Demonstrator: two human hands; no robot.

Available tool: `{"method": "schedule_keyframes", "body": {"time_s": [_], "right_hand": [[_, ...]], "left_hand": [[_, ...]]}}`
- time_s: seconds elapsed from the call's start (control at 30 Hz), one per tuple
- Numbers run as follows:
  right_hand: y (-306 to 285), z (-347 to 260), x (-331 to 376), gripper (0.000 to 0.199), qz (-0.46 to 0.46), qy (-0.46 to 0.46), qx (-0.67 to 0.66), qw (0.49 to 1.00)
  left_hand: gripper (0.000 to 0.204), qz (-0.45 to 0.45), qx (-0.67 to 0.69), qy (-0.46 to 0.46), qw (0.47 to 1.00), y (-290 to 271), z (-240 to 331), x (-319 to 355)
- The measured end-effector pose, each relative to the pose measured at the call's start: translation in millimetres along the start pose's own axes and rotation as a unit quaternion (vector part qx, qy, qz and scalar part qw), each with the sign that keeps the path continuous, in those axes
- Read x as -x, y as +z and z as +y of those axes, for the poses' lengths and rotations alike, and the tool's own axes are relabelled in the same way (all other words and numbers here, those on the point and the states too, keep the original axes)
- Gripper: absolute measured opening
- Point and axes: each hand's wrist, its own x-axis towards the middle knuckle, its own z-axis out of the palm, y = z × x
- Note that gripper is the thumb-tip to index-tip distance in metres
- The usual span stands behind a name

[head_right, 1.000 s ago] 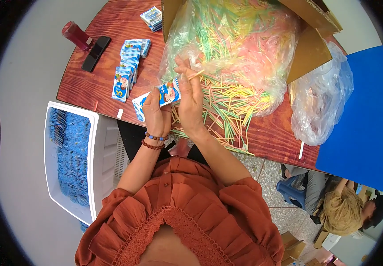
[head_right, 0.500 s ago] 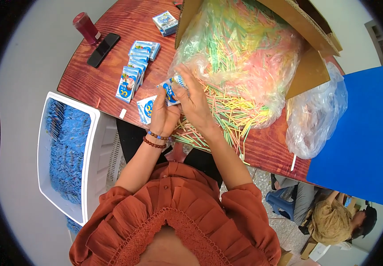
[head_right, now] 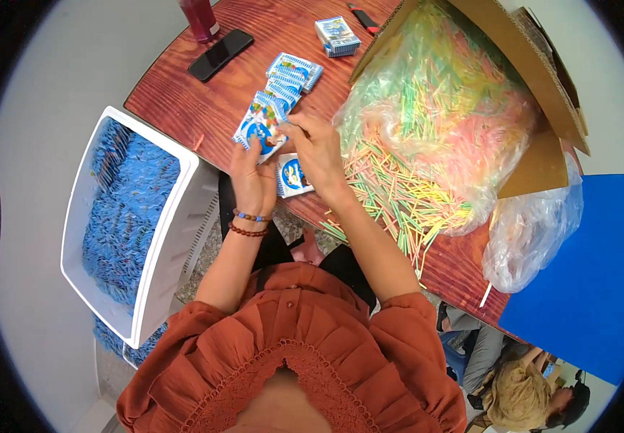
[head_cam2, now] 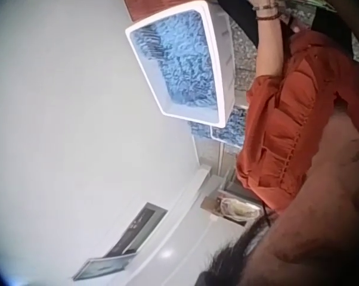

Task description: Packaging small colorful straws and blue packets into plastic bags at a workstation.

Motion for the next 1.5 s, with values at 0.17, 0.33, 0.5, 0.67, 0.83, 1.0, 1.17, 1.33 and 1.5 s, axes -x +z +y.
{"method": "schedule_keyframes", "body": {"time_s": [0.17, 0.33, 0.5, 0.67, 0.83, 1.0, 1.17, 1.33, 1.5], "right_hand": [[32.3, 25.3, -40.8, 0.021, -0.053, 0.02, 0.132, 0.99], [32.2, 51.0, -51.0, 0.024, -0.063, -0.032, 0.298, 0.952], [4.1, 43.2, -39.9, 0.025, 0.011, -0.076, 0.283, 0.956], [-54.0, 40.1, 7.5, 0.024, 0.011, -0.049, 0.312, 0.949], [-64.1, 31.8, 41.8, 0.028, -0.038, 0.024, 0.353, 0.935], [-62.0, 37.0, 40.8, 0.032, -0.013, 0.002, 0.39, 0.921], [-59.9, 24.0, 29.0, 0.03, -0.013, 0.024, 0.283, 0.959], [-73.2, 35.2, 34.5, 0.02, -0.08, 0.135, 0.018, 0.987], [-78.7, 18.7, 54.3, 0.014, -0.071, 0.1, -0.101, 0.987]], "left_hand": [[0.036, 0.122, -0.257, 0.205, 0.937, -40.5, 28.9, -0.1], [0.031, -0.007, -0.662, 0.246, 0.708, -50.5, 26.8, 14.2], [0.041, -0.07, -0.784, 0.23, 0.572, -27.4, 16.9, 16.1], [0.035, -0.068, -0.791, 0.21, 0.571, -35.6, 6.5, 6.9], [0.025, -0.061, -0.766, 0.214, 0.603, -34.6, 5.1, 2.0], [0.021, -0.093, -0.77, 0.325, 0.541, -34.1, 5.1, -4.1], [0.016, -0.109, -0.696, 0.389, 0.593, -19.4, 9.1, 5.9], [0.012, -0.111, -0.358, 0.116, 0.92, 10.6, 5.4, 13.6], [0.011, -0.133, -0.351, 0.025, 0.926, 14.5, -4.3, 23.1]]}}
